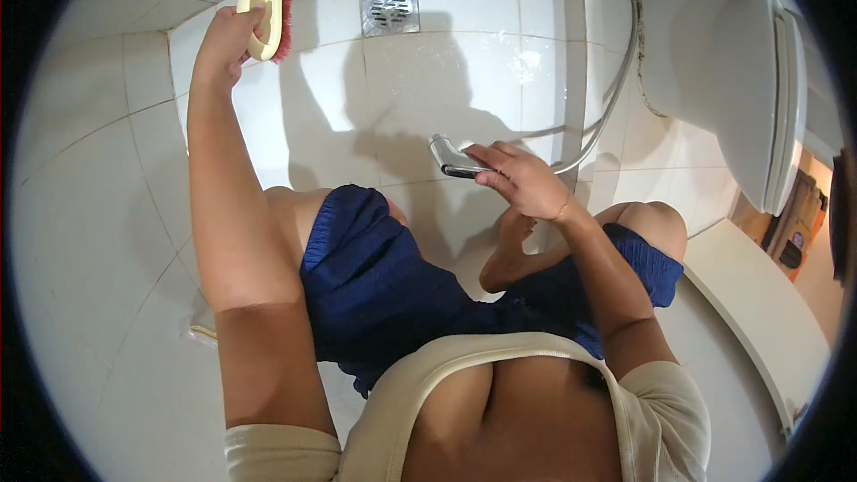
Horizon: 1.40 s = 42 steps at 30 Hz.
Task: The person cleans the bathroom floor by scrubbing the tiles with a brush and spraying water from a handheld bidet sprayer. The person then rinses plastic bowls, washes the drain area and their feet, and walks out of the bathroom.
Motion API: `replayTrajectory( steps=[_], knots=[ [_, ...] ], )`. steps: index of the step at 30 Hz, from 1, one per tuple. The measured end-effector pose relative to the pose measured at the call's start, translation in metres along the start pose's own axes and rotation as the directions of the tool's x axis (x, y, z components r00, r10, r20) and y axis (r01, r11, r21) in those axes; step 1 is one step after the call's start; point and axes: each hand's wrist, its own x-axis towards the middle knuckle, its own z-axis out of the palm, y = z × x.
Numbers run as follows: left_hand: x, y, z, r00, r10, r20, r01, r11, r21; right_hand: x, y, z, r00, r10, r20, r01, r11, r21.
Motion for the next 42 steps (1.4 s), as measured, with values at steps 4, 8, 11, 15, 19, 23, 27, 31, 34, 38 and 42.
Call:
replayTrajectory(
  steps=[4, 8, 11, 15, 19, 23, 27, 31, 34, 38, 42],
  knots=[
    [0.009, -0.007, -0.004, 0.999, -0.015, 0.032, 0.017, 0.998, -0.054, 0.011, -0.004, 0.004, 0.981, 0.051, -0.189, -0.060, 0.997, -0.040],
    [0.026, -0.023, -0.003, 0.990, -0.112, 0.082, 0.134, 0.921, -0.365, 0.010, -0.019, -0.011, 0.983, 0.044, -0.176, -0.021, 0.992, 0.127],
    [0.004, 0.000, 0.011, 0.989, -0.106, 0.105, 0.146, 0.828, -0.541, 0.005, -0.023, -0.023, 0.982, -0.010, -0.191, 0.053, 0.974, 0.221],
    [0.007, 0.008, 0.017, 0.971, -0.071, 0.227, 0.204, 0.743, -0.638, 0.008, -0.022, -0.024, 0.987, -0.043, -0.155, 0.080, 0.968, 0.237],
    [0.013, 0.010, 0.023, 0.950, -0.050, 0.307, 0.251, 0.704, -0.664, 0.012, -0.001, 0.008, 0.997, -0.077, -0.004, 0.077, 0.997, 0.010],
    [0.010, 0.015, 0.030, 0.954, -0.106, 0.282, 0.278, 0.669, -0.689, 0.016, 0.014, 0.032, 0.997, -0.070, 0.039, 0.070, 0.998, 0.002],
    [0.013, 0.019, 0.039, 0.959, -0.049, 0.278, 0.215, 0.764, -0.608, 0.030, 0.033, 0.058, 0.997, 0.076, -0.003, -0.075, 0.976, -0.205],
    [0.013, 0.014, 0.039, 0.984, -0.043, 0.175, 0.081, 0.974, -0.211, 0.039, 0.042, 0.071, 0.991, 0.064, -0.119, -0.091, 0.969, -0.231],
    [0.005, 0.014, 0.039, 0.999, -0.020, 0.034, 0.011, 0.969, 0.248, 0.040, 0.046, 0.072, 0.996, 0.007, -0.090, -0.029, 0.970, -0.242],
    [0.014, 0.004, 0.027, 0.999, -0.037, -0.003, 0.037, 0.988, 0.149, 0.037, 0.043, 0.071, 0.996, -0.021, -0.086, -0.008, 0.947, -0.321],
    [0.010, 0.006, 0.025, 1.000, -0.012, -0.023, 0.014, 0.996, 0.088, 0.037, 0.033, 0.063, 0.996, -0.010, -0.091, -0.021, 0.942, -0.334]
  ],
)
